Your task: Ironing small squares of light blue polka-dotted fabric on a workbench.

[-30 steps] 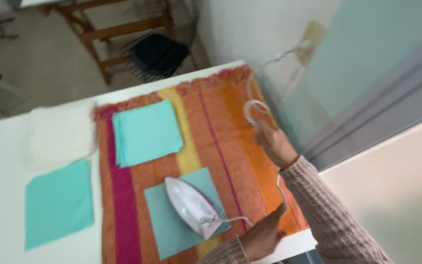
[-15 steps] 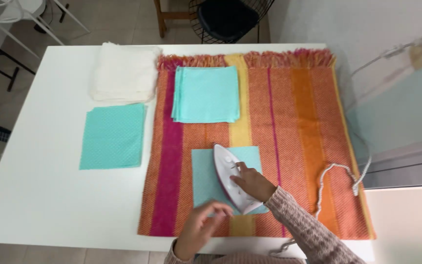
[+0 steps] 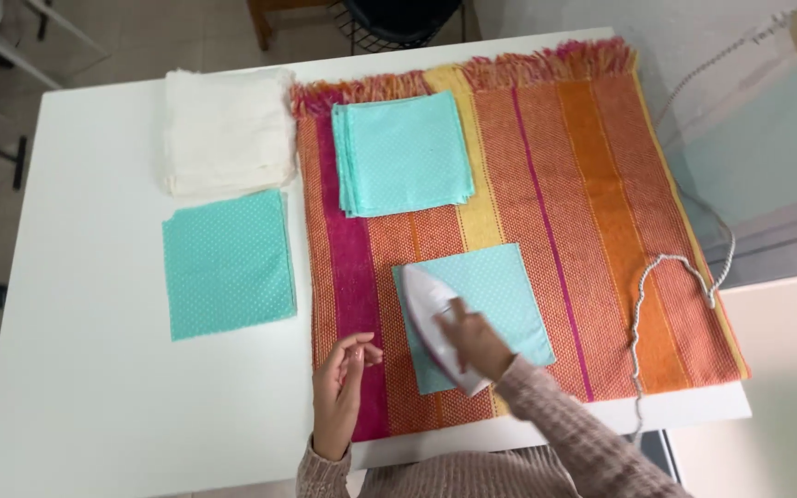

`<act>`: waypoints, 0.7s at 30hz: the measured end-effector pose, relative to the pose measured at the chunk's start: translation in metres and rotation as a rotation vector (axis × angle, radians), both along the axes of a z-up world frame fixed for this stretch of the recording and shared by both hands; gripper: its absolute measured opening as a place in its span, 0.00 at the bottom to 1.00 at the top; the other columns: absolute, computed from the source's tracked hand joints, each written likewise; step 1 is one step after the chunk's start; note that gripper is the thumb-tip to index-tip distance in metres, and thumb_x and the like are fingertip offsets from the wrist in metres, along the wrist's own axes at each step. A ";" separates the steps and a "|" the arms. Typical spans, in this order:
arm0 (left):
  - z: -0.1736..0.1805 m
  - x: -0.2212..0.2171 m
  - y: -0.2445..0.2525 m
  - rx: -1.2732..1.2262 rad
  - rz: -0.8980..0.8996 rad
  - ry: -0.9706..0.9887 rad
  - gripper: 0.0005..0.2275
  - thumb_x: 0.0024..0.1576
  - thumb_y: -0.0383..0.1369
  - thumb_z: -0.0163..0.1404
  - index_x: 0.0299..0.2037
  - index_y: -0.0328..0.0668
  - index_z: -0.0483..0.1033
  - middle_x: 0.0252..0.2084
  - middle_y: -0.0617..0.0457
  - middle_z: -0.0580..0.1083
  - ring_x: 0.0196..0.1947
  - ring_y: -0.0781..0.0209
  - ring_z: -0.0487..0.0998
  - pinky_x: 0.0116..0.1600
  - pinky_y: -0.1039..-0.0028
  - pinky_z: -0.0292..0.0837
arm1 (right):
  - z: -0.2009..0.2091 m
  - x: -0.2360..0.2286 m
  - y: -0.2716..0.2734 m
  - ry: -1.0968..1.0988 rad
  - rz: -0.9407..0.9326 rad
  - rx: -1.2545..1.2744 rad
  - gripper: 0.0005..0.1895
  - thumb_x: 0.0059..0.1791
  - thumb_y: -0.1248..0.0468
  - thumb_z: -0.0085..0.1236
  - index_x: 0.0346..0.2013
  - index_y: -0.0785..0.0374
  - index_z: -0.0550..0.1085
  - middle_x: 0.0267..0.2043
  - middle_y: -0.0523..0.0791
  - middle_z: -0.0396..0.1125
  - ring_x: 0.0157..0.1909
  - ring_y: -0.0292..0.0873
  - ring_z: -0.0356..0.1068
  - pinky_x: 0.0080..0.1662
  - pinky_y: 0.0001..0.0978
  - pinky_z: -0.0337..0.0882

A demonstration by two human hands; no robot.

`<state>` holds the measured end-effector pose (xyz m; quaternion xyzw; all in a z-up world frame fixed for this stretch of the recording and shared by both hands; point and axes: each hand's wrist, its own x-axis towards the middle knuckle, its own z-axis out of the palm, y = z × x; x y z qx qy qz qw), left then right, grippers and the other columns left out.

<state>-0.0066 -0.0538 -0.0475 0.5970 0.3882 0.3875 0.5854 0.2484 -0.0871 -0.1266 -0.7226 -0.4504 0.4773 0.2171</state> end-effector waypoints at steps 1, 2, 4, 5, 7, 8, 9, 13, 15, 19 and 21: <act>0.002 0.000 0.003 0.011 -0.025 0.039 0.12 0.62 0.32 0.44 0.52 0.36 0.75 0.39 0.47 0.81 0.39 0.57 0.84 0.47 0.71 0.84 | -0.005 0.013 -0.002 0.079 -0.137 -0.133 0.25 0.57 0.54 0.44 0.65 0.61 0.55 0.27 0.50 0.68 0.13 0.39 0.63 0.10 0.28 0.67; 0.000 -0.001 0.008 0.014 -0.040 0.036 0.12 0.62 0.32 0.44 0.52 0.36 0.75 0.39 0.47 0.81 0.39 0.57 0.84 0.47 0.71 0.84 | -0.047 0.046 -0.010 0.078 -0.153 -0.130 0.25 0.57 0.54 0.44 0.65 0.61 0.55 0.27 0.50 0.68 0.13 0.39 0.63 0.10 0.28 0.67; -0.005 -0.005 0.011 0.042 -0.074 0.054 0.12 0.62 0.30 0.45 0.52 0.36 0.75 0.39 0.47 0.81 0.39 0.58 0.83 0.45 0.72 0.84 | -0.109 0.117 -0.021 -1.168 0.462 0.265 0.31 0.46 0.60 0.62 0.62 0.61 0.63 0.53 0.57 0.59 0.20 0.33 0.62 0.16 0.19 0.72; -0.008 -0.007 0.011 0.036 -0.080 0.056 0.12 0.62 0.30 0.45 0.52 0.36 0.75 0.39 0.47 0.81 0.39 0.58 0.83 0.45 0.72 0.84 | -0.114 0.141 -0.029 -1.165 0.460 0.257 0.31 0.46 0.60 0.62 0.62 0.61 0.63 0.53 0.57 0.59 0.20 0.33 0.62 0.16 0.19 0.72; -0.013 -0.012 0.017 0.059 -0.065 0.060 0.12 0.62 0.32 0.45 0.52 0.35 0.75 0.39 0.46 0.81 0.39 0.57 0.84 0.45 0.71 0.85 | -0.126 0.190 -0.038 -1.104 0.351 0.373 0.29 0.48 0.62 0.61 0.63 0.60 0.66 0.41 0.45 0.64 0.27 0.33 0.60 0.20 0.14 0.71; -0.015 -0.014 0.018 0.064 -0.069 0.060 0.12 0.62 0.32 0.45 0.52 0.35 0.75 0.39 0.46 0.81 0.39 0.57 0.84 0.45 0.71 0.85 | -0.126 0.185 -0.040 -1.106 0.344 0.375 0.29 0.48 0.62 0.61 0.63 0.60 0.66 0.41 0.45 0.64 0.27 0.33 0.60 0.20 0.14 0.71; -0.017 -0.016 0.020 0.026 -0.038 0.050 0.12 0.62 0.31 0.44 0.52 0.35 0.74 0.40 0.46 0.81 0.39 0.56 0.84 0.47 0.70 0.85 | -0.126 0.181 -0.041 -1.132 0.387 0.433 0.30 0.48 0.60 0.60 0.63 0.59 0.64 0.40 0.45 0.63 0.27 0.32 0.60 0.18 0.14 0.69; -0.025 -0.019 0.017 -0.084 0.018 0.020 0.14 0.63 0.34 0.43 0.54 0.35 0.74 0.40 0.46 0.80 0.40 0.56 0.82 0.49 0.69 0.82 | -0.136 0.086 -0.054 -1.028 0.588 0.093 0.28 0.53 0.46 0.48 0.63 0.56 0.65 0.44 0.47 0.66 0.37 0.32 0.64 0.22 0.13 0.65; -0.027 -0.011 0.019 -0.081 -0.005 0.030 0.14 0.64 0.33 0.42 0.54 0.36 0.73 0.41 0.46 0.80 0.40 0.57 0.82 0.50 0.69 0.82 | -0.096 0.019 -0.058 -0.865 0.540 0.266 0.31 0.43 0.57 0.60 0.60 0.56 0.67 0.49 0.52 0.62 0.30 0.35 0.64 0.23 0.19 0.71; -0.033 0.013 0.024 0.040 -0.016 0.178 0.11 0.61 0.26 0.45 0.53 0.37 0.74 0.42 0.49 0.81 0.39 0.60 0.83 0.45 0.74 0.83 | 0.026 -0.060 -0.073 -0.117 0.140 0.117 0.25 0.57 0.44 0.37 0.48 0.65 0.63 0.18 0.43 0.66 0.09 0.37 0.64 0.13 0.21 0.68; -0.067 0.024 0.029 0.240 -0.032 0.295 0.12 0.62 0.28 0.45 0.55 0.38 0.71 0.46 0.48 0.80 0.43 0.58 0.82 0.50 0.72 0.82 | -0.014 -0.034 -0.086 -0.191 0.155 0.167 0.20 0.56 0.51 0.43 0.50 0.66 0.62 0.27 0.49 0.68 0.13 0.38 0.69 0.12 0.21 0.71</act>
